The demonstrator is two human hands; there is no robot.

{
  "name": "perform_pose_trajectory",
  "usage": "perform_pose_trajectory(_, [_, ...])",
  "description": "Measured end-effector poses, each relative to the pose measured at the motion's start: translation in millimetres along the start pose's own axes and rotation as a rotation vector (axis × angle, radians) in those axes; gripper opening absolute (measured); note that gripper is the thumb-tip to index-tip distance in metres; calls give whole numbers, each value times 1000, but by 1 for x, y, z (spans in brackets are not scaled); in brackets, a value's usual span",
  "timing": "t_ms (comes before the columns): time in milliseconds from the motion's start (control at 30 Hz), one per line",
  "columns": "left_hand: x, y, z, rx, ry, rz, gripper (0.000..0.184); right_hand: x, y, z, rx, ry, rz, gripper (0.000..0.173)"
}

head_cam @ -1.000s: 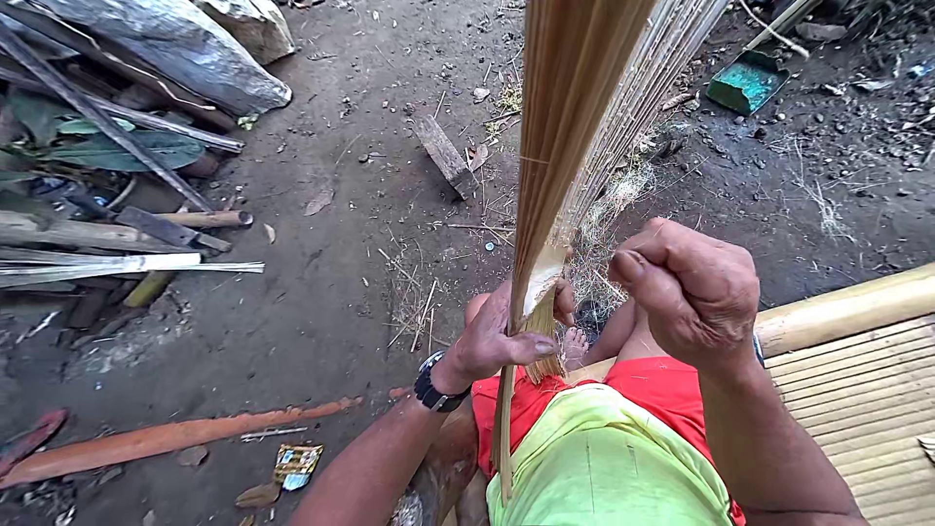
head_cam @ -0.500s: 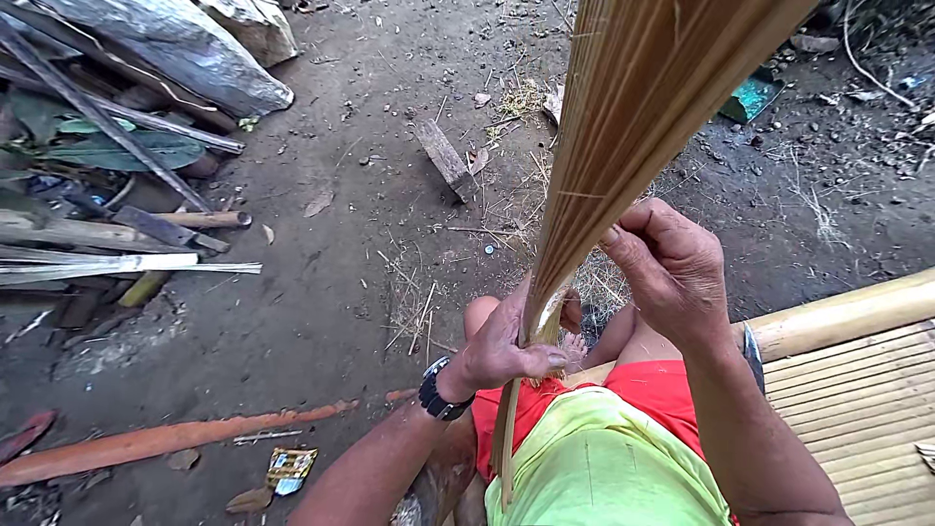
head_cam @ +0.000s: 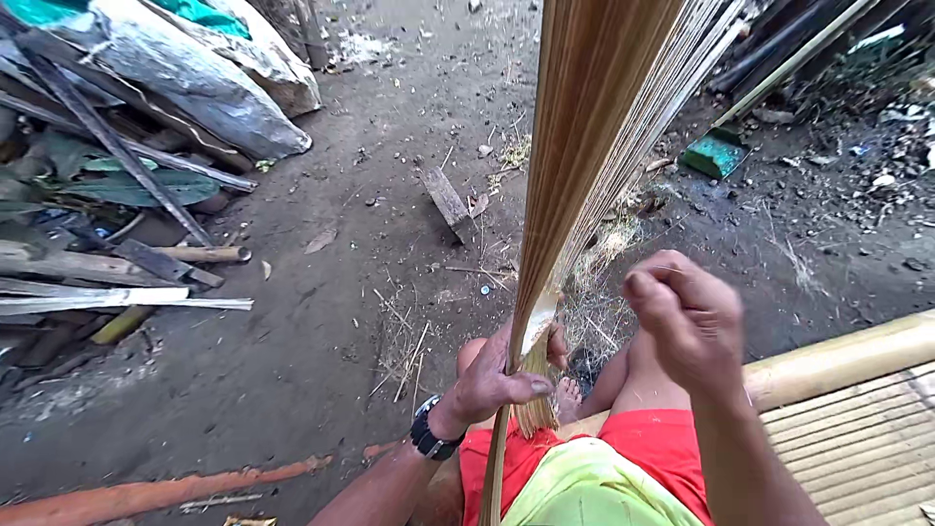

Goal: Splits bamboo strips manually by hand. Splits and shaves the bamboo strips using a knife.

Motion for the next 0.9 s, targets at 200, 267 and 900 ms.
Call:
perform_pose_trajectory(200, [8, 5, -6, 48, -50, 0, 78, 19, -11, -29, -21, 236, 75, 17])
perform_pose_trajectory(267, [7, 4, -6, 48, -44, 8, 83, 21, -10, -28, -99, 238, 106, 15])
perform_pose_trajectory(900, [5, 4, -1, 12, 1, 79, 93, -21, -55, 111, -243, 209, 80, 79])
Point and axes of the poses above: each hand's wrist, its own y-axis away from the middle knuckle, its own x-axis out of the palm, z = x × y, the point moved 2 cm from there along -y, towards the middle knuckle, and after that the axes turned 14 degrees about -y, right-handed, at the moved point
